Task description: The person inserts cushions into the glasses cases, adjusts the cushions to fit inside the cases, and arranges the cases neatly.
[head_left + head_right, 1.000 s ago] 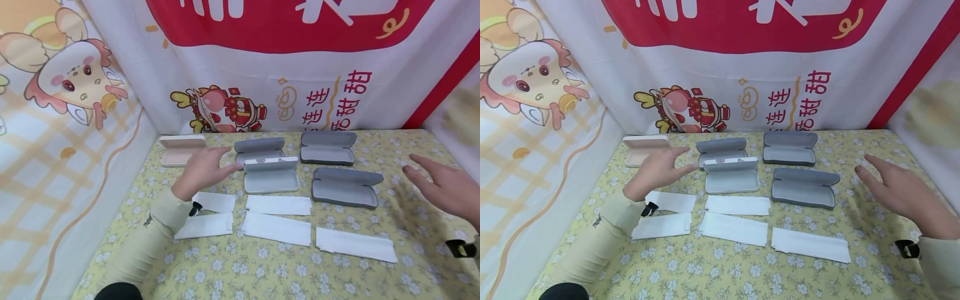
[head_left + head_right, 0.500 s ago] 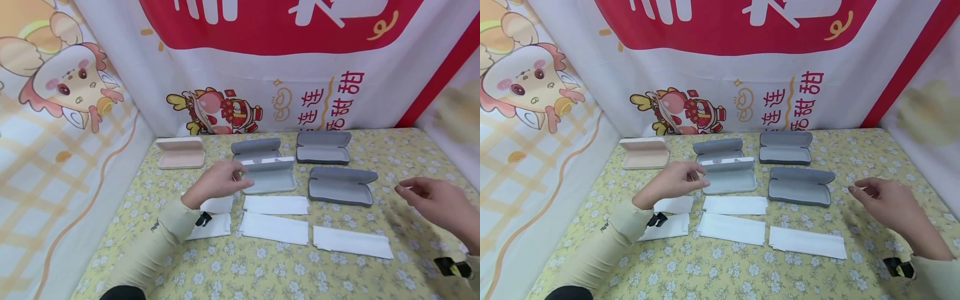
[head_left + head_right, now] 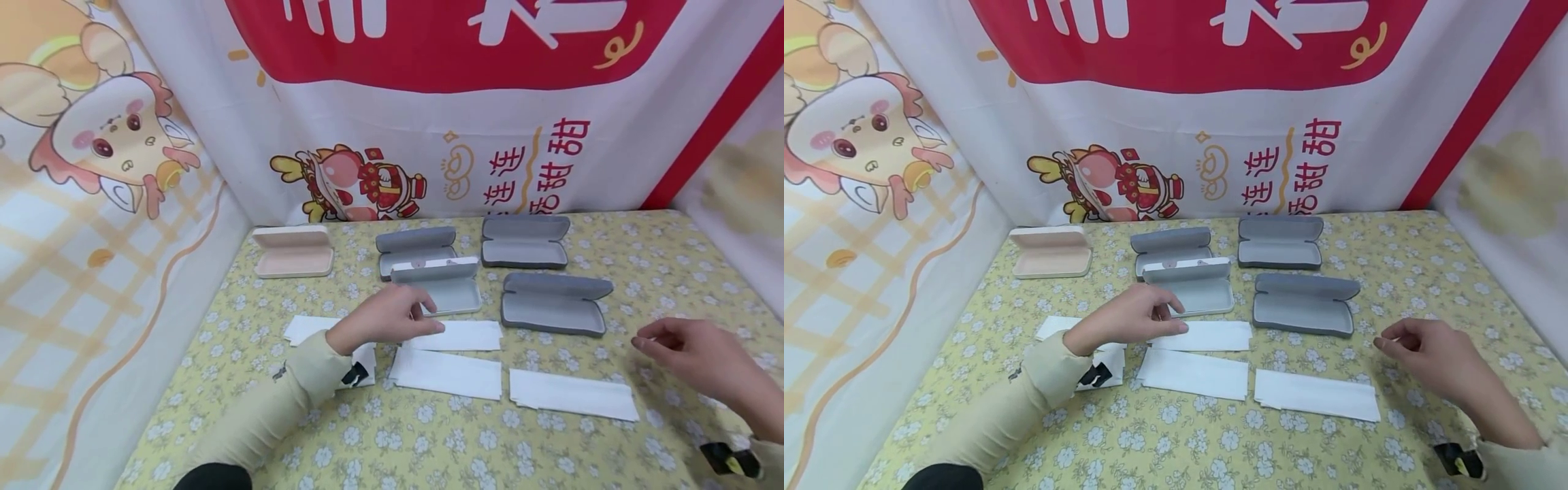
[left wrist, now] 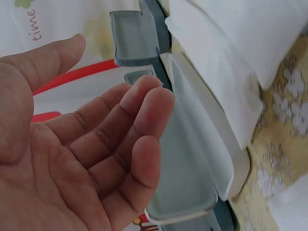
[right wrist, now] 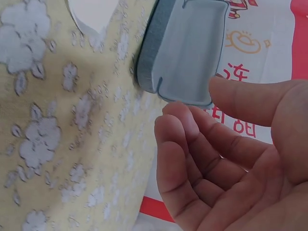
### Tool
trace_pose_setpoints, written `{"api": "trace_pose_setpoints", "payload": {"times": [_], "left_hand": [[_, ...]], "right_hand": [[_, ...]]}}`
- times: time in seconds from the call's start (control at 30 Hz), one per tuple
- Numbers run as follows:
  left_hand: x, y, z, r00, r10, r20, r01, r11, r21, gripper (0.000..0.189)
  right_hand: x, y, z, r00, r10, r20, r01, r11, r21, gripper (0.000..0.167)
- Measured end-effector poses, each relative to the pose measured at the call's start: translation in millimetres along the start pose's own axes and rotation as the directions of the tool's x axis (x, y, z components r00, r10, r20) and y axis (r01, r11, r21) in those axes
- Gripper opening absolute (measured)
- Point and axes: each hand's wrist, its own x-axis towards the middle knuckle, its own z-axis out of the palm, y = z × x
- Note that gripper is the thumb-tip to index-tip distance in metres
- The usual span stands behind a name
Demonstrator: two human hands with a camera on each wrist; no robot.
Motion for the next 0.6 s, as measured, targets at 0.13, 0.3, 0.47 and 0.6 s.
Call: {"api": "trace_pose_setpoints", "payload": {"times": [0.13,0.3,0.47,0.6], "left_hand": [[6.3,6.8,11.2,0.999,0.04,0.026,-0.041,0.999,0.021,0.037],[14.4,17.1,24.7,0.997,0.037,0.061,-0.039,0.999,0.026,0.035],[22.0,26.5,36.5,0.995,0.044,0.091,-0.046,0.999,0.016,0.036],[25.0,33.5,41.5,0.993,0.068,0.101,-0.068,0.998,-0.002,0.035]], "right_hand": [[-2.4,1.5,5.2,0.998,0.015,0.055,-0.016,1.0,0.023,0.033],[-3.6,1.9,10.7,0.994,-0.005,0.11,-0.002,0.998,0.057,0.027],[-3.5,1.1,14.8,0.989,0.008,0.151,-0.017,0.998,0.06,0.021],[-3.7,0.3,18.4,0.988,0.018,0.154,-0.024,0.999,0.037,0.017]]}}
